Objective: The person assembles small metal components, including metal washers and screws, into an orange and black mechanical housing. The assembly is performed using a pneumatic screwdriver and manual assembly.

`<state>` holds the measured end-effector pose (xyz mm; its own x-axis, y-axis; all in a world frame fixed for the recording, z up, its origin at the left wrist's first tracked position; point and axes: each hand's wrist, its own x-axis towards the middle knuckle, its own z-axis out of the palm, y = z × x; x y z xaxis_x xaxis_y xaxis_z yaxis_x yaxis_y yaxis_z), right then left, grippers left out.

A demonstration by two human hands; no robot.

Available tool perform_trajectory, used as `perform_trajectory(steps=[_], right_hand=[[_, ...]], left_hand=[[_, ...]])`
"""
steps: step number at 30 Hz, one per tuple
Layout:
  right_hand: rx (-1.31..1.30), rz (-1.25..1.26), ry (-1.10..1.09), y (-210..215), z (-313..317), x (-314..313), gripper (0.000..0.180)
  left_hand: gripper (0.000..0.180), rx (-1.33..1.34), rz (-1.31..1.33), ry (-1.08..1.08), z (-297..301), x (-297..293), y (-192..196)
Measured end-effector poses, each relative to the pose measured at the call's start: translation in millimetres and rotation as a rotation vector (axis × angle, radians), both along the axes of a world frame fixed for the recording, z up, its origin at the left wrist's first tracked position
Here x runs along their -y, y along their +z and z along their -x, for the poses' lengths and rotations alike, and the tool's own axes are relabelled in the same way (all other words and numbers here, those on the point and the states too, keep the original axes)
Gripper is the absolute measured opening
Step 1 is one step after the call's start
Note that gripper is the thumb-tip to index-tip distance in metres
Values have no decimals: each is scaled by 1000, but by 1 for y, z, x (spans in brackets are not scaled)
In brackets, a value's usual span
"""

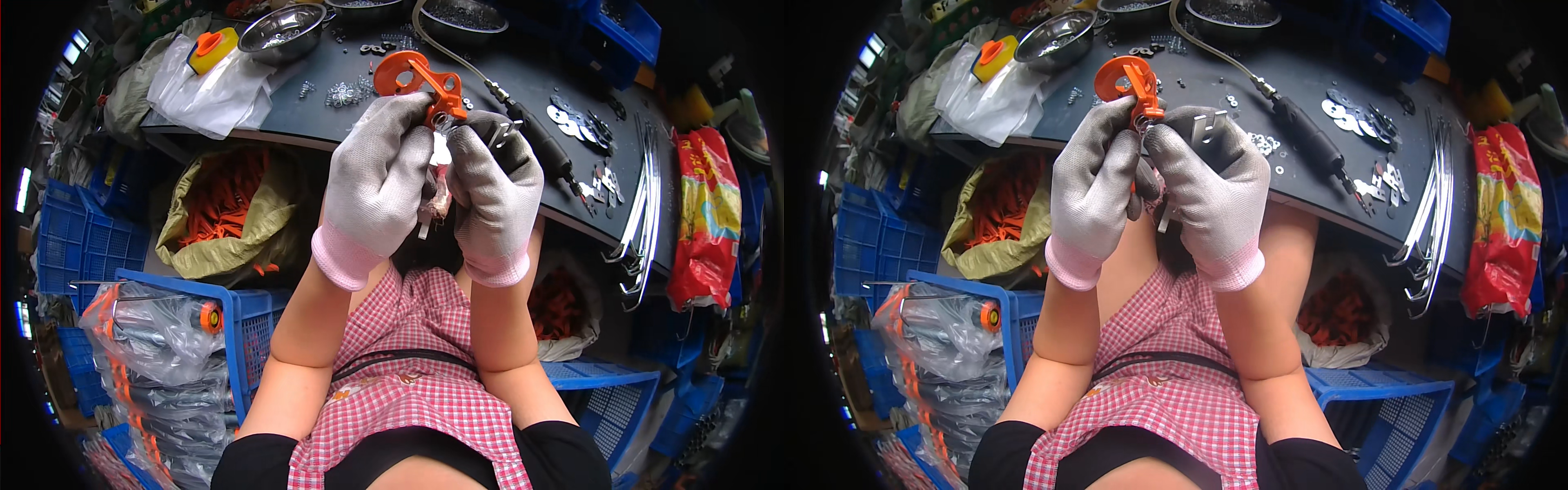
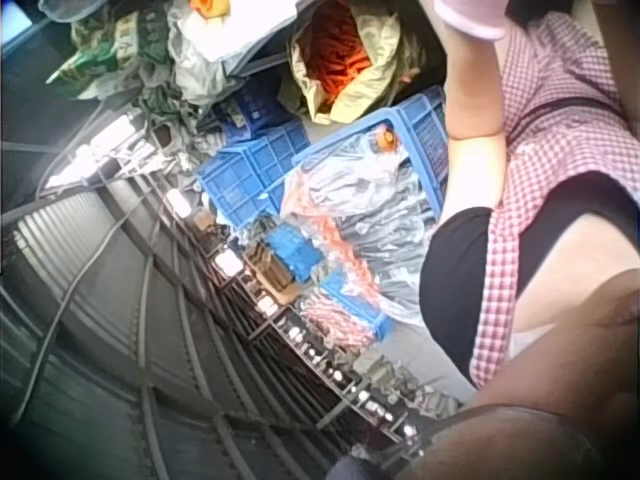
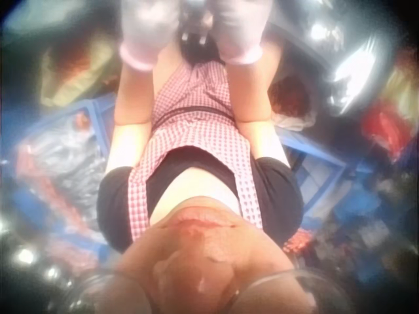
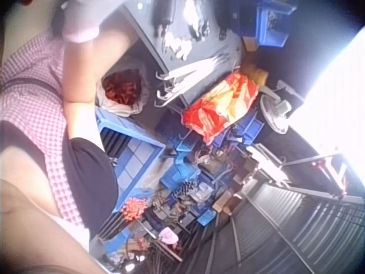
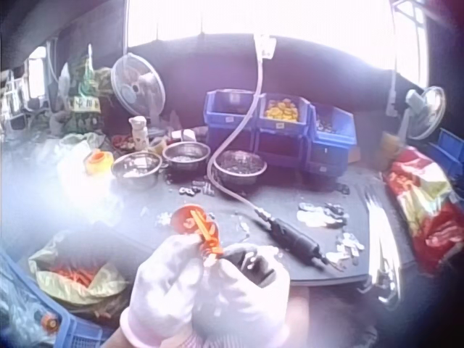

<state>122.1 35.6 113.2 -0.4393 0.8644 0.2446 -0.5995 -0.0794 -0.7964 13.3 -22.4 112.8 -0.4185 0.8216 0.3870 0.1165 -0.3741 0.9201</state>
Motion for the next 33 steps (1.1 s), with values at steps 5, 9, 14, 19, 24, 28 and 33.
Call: perform_trajectory(steps=[5, 9, 14, 19, 24, 28, 33], right_hand=[[-27, -29, -191, 1, 10, 12, 13], [36, -222, -287, -8, 8, 14, 14], [58, 33, -88, 1, -1, 11, 10], [37, 105, 26, 1, -4, 10, 10], [145, 89, 54, 6, -6, 9, 13], [232, -11, 38, 4, -13, 10, 19], [247, -375, -180, -8, -15, 3, 14]], left_hand=[[28, 56, 57, 0, -7, 5, 9], [28, 97, 133, -24, -10, 11, 18], [27, -41, -19, 37, -4, 4, -2], [19, -176, -134, 171, -5, -1, 1], [20, -192, -74, 158, -5, -1, -1], [18, -106, -69, 170, -7, -1, 1], [17, 25, 7, 104, -4, -1, 6]])
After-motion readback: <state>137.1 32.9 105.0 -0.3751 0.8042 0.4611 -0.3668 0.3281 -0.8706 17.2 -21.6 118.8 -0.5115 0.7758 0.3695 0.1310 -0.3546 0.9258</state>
